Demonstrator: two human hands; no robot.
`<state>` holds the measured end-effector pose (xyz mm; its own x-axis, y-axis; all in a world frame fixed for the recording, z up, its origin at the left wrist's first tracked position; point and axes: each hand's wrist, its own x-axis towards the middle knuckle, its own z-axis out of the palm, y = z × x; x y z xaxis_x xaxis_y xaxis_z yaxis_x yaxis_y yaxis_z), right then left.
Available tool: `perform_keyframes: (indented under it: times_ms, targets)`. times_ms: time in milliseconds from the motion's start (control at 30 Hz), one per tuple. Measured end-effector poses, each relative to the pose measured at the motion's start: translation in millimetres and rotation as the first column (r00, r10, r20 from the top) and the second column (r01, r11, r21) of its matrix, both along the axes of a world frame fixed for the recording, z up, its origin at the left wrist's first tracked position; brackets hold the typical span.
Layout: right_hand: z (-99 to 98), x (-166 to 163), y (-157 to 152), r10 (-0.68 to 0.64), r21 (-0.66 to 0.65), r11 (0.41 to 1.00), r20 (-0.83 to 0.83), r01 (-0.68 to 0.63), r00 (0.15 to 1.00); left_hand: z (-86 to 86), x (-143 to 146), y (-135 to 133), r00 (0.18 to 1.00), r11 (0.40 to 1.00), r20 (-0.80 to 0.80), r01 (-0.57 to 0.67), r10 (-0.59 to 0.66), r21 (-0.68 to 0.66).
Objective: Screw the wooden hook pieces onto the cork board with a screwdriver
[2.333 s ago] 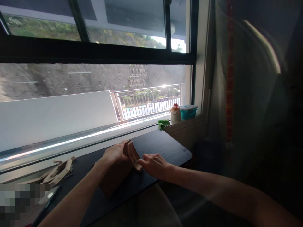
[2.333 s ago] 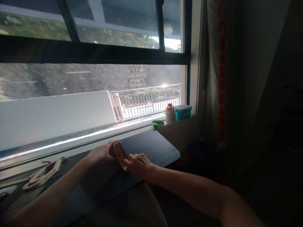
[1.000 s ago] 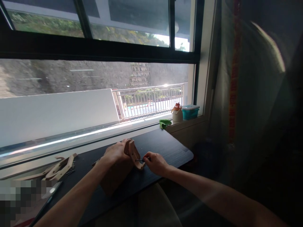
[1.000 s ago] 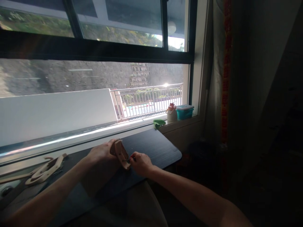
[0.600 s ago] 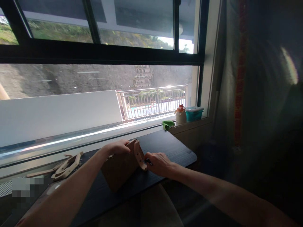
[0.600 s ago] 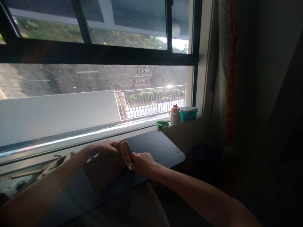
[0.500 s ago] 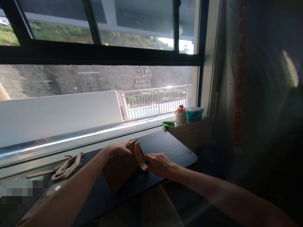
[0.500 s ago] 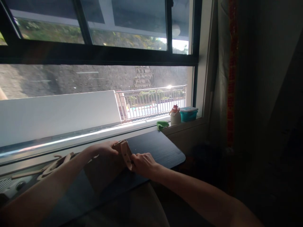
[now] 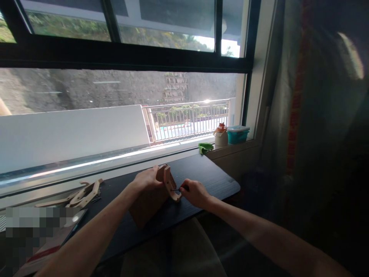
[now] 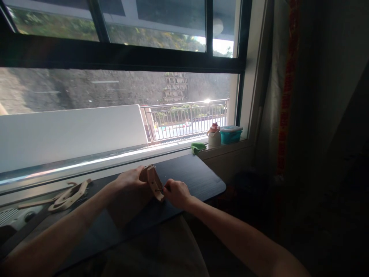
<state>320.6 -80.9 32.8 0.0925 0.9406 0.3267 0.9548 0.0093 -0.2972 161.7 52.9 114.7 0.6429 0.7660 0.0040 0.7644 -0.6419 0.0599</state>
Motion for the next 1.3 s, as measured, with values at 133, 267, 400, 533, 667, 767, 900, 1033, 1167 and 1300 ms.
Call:
perform_keyframes:
  times_ms: [133,267,400,533,667,767,900,1033,1167,1300]
  targets:
    - [-1.4,-2,1,-0.057,-0.004,0.998,-0.036,0.056,0.998,-0.6,-1,-1,1.0,1.0,-0.01,-0.019,0.019,0.011]
    - [18.1,-8,-5,0.025,0.019,0.999,0.036,-0.025,0.999,-1.4,-2,-1,1.0,1.0,-0.011,-0.021,0.022,0.019]
    - [29.8,-7,-11,0.228,-0.006,0.973,0.185,-0.231,0.956,-1.5,-2,-3,1.0,1.0,-0.008,-0.006,0.006,0.011]
    - [19.1,-1,-9,0.243,0.021,0.969,0.125,-0.247,0.962,-0.1,-2,-6,1.0,1.0,-0.003,0.005,-0.005,-0.004]
    - [-0.7,-1,-3,0.047,0.052,0.998,-0.038,-0.045,0.998,0.8,-1,-6,1.0,1.0,-0.003,0.003,-0.003,-0.014]
    - [-8.5,-2,0,-0.051,0.037,0.998,-0.108,0.055,0.993,0.6,-1,-6,1.0,1.0,0.0,0.003,-0.003,-0.011]
    - [0.2,0,-1,-0.041,0.037,0.998,-0.091,0.044,0.995,0.1,-1,-6,1.0,1.0,0.012,0.012,-0.012,0.005]
    - [17.8,4,-9,0.15,0.029,0.988,0.089,-0.153,0.985,1.0,-2,-8,1.0,1.0,0.012,0.016,-0.016,0.013]
    - [19.1,6,-12,0.337,-0.052,0.94,0.322,-0.339,0.885,2.3,-2,-11,1.0,1.0,0.0,0.012,-0.012,0.013]
    - [0.9,1,-10,0.219,0.015,0.975,0.055,-0.22,0.974,2.8,-1,-11,1.0,1.0,-0.011,0.002,-0.002,0.0]
